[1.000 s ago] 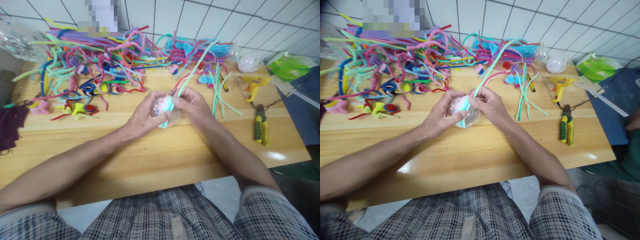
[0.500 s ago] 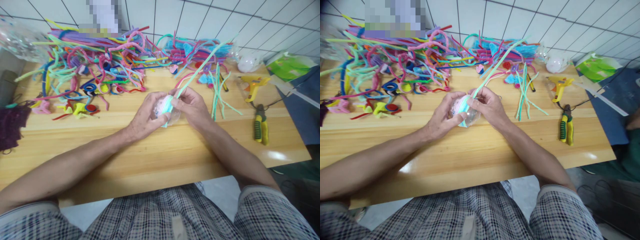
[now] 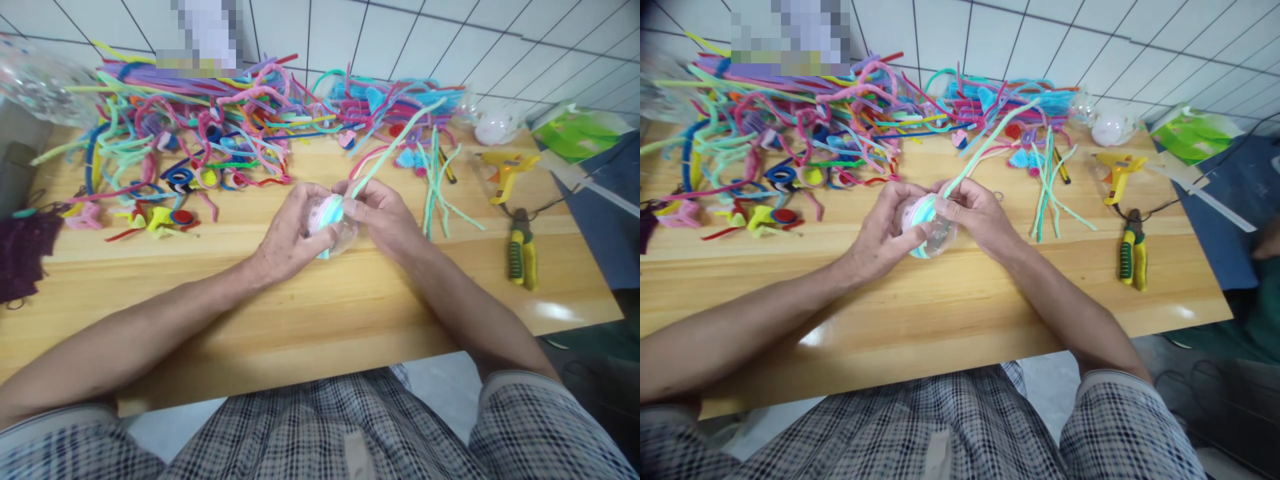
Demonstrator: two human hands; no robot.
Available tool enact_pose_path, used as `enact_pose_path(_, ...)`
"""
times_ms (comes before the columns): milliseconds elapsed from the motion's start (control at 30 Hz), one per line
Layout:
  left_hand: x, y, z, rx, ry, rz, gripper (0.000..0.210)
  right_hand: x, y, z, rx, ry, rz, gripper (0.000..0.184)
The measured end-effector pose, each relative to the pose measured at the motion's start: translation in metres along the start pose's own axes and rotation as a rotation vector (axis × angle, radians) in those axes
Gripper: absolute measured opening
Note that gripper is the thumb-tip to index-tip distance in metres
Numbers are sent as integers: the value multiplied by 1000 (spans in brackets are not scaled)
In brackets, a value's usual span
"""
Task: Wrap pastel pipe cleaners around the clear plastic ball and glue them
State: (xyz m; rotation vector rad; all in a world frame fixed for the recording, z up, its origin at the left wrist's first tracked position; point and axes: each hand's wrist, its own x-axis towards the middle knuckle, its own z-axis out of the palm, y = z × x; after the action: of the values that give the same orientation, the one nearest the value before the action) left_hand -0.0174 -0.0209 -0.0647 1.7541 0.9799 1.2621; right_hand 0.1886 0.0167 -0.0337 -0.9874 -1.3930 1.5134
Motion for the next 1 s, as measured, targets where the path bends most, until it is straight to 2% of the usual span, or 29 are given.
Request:
enact_pose_path(300,-4,-7,0,55,38,82,48,1,3,2,45,16,-16,53)
enact_pose_path(600,-1,-7,-7,88,-38,152,49,0,3,5,9,37,-54,55)
enact_pose_path(700,-1,-5,-7,55,-50,130,48,0,3,5,7,35,-54,55)
enact_pose_path(833,3,1,-10,-54,-85,28,50,1,4,4,3,32,-66,54)
enact_pose_path(1000,11,5,-16,-19,-168,-22,56,-1,3,5,10,27,-55,54)
